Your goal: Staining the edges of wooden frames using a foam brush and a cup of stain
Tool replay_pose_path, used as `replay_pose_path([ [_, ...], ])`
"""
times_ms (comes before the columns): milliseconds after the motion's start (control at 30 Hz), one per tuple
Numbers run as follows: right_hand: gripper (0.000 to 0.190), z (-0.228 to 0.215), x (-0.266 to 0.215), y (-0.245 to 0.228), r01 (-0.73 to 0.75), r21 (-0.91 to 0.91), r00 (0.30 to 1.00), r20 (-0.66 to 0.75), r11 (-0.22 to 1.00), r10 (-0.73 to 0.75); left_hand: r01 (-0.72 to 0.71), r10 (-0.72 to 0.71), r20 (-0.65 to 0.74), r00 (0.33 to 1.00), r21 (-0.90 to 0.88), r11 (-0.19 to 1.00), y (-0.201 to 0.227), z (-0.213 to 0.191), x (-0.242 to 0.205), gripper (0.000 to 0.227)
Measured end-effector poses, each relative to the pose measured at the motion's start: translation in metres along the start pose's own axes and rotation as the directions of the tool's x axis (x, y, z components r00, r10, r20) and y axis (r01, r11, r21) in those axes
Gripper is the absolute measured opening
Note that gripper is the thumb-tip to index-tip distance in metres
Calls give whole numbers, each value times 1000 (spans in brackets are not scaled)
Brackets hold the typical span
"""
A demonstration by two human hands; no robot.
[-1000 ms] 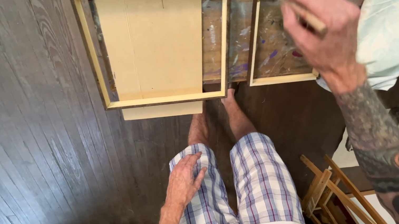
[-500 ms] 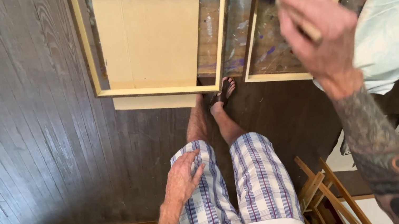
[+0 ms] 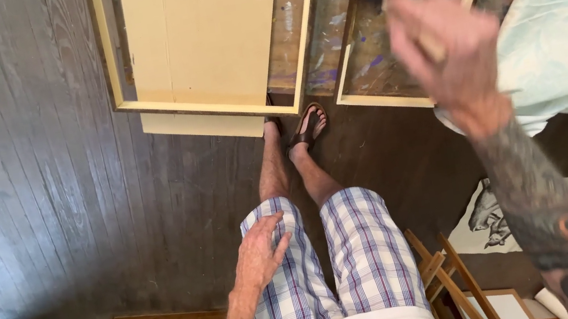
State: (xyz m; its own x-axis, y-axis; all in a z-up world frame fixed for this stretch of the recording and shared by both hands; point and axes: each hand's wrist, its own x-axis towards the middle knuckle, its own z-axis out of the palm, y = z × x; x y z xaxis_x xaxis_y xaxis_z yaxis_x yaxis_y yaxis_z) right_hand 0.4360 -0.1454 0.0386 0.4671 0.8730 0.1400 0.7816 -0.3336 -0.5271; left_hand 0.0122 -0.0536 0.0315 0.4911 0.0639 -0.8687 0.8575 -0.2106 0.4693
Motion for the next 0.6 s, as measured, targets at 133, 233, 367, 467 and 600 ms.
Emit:
replay_pose_path([
  [133, 15, -5, 52, 19, 101, -21, 986, -132, 995, -102, 16, -16, -12, 1000, -5, 1000, 2, 6, -4, 48],
  [233, 15, 12, 20, 32, 122, -108, 989, -68, 987, -130, 4, -4, -42, 999, -5, 1000, 0, 8, -6, 47],
  [367, 20, 7, -43, -20, 69, -94, 997, 28, 993, -66, 22, -22, -27, 999, -16, 1000, 2, 9, -10, 48],
  [467, 19, 0, -46, -31, -12, 1, 996, 90, 1000, 12, 26, -26, -42, 999, -12, 1000, -11, 22, -5, 46],
  [600, 16, -9, 6, -26, 134, -79, 991, 0, 988, -134, -208, 219, -184, 958, 77, 975, -35, 47, -2, 49],
])
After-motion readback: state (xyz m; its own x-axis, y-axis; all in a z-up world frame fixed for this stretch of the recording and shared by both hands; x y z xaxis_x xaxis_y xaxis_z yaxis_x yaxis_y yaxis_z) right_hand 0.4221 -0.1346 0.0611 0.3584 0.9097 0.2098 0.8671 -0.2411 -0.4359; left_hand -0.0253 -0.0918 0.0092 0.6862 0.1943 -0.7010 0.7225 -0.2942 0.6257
